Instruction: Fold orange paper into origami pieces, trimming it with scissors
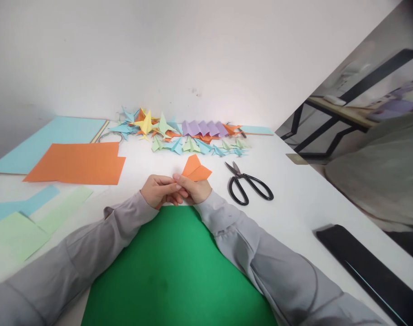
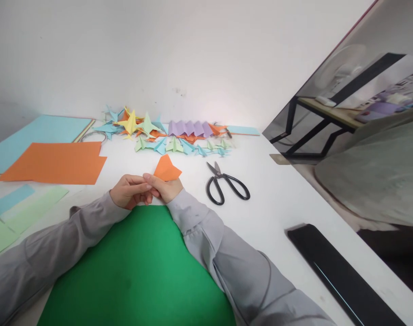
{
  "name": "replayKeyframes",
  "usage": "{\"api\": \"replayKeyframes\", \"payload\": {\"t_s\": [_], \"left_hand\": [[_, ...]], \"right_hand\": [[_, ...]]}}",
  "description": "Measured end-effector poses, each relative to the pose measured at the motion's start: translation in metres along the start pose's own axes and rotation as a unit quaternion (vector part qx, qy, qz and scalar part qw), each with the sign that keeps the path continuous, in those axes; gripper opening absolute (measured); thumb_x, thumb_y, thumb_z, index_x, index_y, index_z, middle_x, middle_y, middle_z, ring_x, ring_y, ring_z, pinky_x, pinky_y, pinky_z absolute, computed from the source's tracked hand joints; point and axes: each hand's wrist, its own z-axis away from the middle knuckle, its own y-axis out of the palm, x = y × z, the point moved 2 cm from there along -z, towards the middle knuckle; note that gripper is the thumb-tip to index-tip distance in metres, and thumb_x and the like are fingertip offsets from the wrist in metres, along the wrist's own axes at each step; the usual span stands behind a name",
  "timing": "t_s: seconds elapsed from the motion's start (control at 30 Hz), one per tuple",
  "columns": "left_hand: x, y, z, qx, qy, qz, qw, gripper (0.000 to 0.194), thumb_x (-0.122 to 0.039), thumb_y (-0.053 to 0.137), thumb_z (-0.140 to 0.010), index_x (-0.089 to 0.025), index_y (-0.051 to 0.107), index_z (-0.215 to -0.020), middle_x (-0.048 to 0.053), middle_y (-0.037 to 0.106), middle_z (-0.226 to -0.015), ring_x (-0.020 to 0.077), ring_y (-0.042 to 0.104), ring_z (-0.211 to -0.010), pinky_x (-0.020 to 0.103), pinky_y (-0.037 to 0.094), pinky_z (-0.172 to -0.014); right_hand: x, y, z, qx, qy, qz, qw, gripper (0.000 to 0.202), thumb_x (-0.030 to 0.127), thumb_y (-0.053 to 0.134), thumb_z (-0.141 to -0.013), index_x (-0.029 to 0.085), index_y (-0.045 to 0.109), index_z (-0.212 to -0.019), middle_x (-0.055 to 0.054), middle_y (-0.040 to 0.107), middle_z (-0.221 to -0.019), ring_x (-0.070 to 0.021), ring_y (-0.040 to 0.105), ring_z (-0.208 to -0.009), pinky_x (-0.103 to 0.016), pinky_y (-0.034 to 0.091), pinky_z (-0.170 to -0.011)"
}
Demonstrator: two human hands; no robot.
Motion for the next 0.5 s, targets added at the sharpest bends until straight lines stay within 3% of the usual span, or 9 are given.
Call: {"api": "replayKeyframes", "payload": {"t_s": [0.23, 0.37, 0.5], "left_hand": [[0.0016, -0.0018, -0.0008, 0.024, -0.025, 0.029, 0.999, 0.027, -0.029, 0.081, -0.047, -0.008, 0.068, -0.058, 0.009, 0.068, -0.058, 0.0107, 0.058, -0.043, 0.019, 0.047, -0.041], [0.0012, -0.0017, 0.0, 0.033, -0.028, 0.022, 0.999, 0.027, -0.029, 0.081, -0.048, -0.007, 0.068, -0.059, 0.01, 0.068, -0.058, 0.0127, 0.06, -0.043, 0.021, 0.048, -0.041], [0.0013, -0.002, 0.0005, 0.032, -0.015, 0.023, 0.999, 0.029, -0.03, 0.081, -0.046, -0.007, 0.068, -0.057, 0.009, 0.068, -0.056, 0.0129, 0.059, -0.041, 0.022, 0.048, -0.04]], "right_hand": [[-0.0045, -0.0031, -0.0009, 0.026, 0.023, -0.057, 0.998, 0.049, 0.049, 0.065, -0.069, 0.019, 0.044, -0.036, 0.004, 0.043, -0.031, -0.0092, 0.044, -0.03, -0.024, 0.038, -0.034], [-0.0087, -0.0063, -0.0018, 0.032, 0.052, -0.013, 0.998, 0.053, 0.055, 0.06, -0.071, 0.019, 0.042, -0.036, 0.004, 0.041, -0.029, -0.0065, 0.036, -0.027, -0.022, 0.024, -0.028], [-0.0085, -0.0076, -0.0015, 0.029, 0.041, 0.011, 0.999, 0.055, 0.056, 0.06, -0.07, 0.019, 0.039, -0.034, 0.002, 0.043, -0.03, -0.0078, 0.042, -0.031, -0.022, 0.028, -0.031]]}}
